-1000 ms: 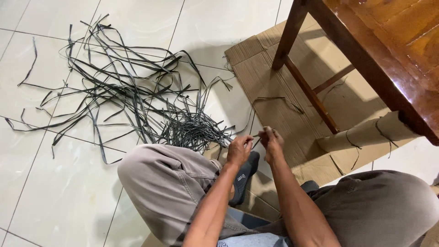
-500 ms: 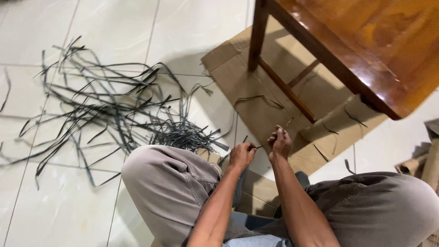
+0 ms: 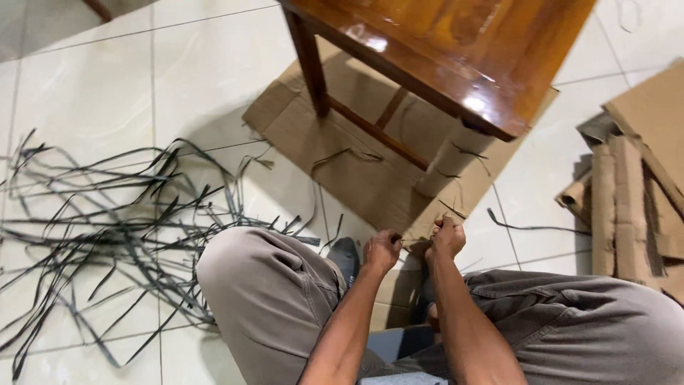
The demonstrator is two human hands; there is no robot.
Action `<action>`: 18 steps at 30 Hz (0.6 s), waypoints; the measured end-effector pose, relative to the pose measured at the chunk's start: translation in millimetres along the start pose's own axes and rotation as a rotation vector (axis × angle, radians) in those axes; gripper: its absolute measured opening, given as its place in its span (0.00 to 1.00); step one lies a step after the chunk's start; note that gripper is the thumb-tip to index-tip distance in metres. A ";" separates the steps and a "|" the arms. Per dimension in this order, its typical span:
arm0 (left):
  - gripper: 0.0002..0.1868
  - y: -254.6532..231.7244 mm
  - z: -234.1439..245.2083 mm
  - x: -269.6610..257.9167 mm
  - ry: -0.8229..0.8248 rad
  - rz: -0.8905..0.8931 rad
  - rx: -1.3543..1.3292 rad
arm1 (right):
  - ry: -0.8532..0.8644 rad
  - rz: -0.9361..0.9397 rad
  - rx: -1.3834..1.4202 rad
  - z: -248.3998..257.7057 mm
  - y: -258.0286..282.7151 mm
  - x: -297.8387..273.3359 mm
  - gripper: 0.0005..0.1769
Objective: Wrapping a wooden chair leg with cardboard and securing it with plastic straps
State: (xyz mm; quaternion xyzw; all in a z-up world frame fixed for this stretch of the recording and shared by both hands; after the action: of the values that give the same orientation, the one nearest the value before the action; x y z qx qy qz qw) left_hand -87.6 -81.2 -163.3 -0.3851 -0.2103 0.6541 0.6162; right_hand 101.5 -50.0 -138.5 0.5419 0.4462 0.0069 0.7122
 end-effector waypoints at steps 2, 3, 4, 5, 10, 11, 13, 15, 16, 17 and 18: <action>0.15 -3.7 -11.9 4.5 -0.006 -0.040 -0.034 | -0.030 0.012 0.051 13.5 -5.5 17.3 0.07; 0.16 -6.5 -16.7 7.6 -0.026 -0.070 -0.070 | -0.044 0.024 0.093 19.9 -7.4 26.2 0.05; 0.16 -23.2 -12.7 3.9 -0.012 -0.083 -0.067 | -0.059 0.026 0.105 26.9 -6.1 25.5 0.05; 0.17 -37.9 -6.9 0.7 -0.028 -0.047 -0.099 | -0.080 0.032 0.096 33.5 -3.9 24.6 0.05; 0.20 -48.5 -29.8 13.8 -0.105 0.062 -0.263 | -0.114 0.051 0.099 59.6 4.2 16.8 0.04; 0.22 -51.9 -31.4 16.1 -0.130 0.092 -0.291 | -0.109 0.052 0.087 62.4 12.6 4.9 0.06; 0.23 -59.2 -34.4 20.1 -0.148 0.114 -0.315 | -0.112 0.054 0.085 68.1 18.2 -0.1 0.07; 0.23 -66.9 -32.8 25.9 -0.189 0.098 -0.318 | -0.127 0.076 0.052 70.6 15.6 14.4 0.10; 0.23 -70.0 -33.3 25.4 -0.186 0.090 -0.315 | -0.129 0.078 0.061 70.9 19.9 7.8 0.10; 0.23 -72.2 -33.3 25.3 -0.185 0.089 -0.348 | -0.112 0.082 0.058 69.0 24.3 1.2 0.14; 0.23 -74.5 -33.5 25.7 -0.184 0.088 -0.381 | -0.095 0.086 0.054 66.9 28.7 -4.9 0.19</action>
State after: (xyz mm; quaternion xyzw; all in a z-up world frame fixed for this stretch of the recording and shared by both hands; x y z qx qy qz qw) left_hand -12.6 -51.6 -134.3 -0.4422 -0.3685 0.6612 0.4811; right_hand 155.2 -91.8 -112.1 0.5794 0.3884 -0.0002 0.7165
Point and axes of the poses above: each hand's wrist, its own x-axis towards the middle knuckle, its own z-axis out of the back of the hand, y = z × x, the point moved 5 cm from there along x, towards the middle knuckle, and after that the axes turned 7 degrees about -z, right-handed, at the moved point
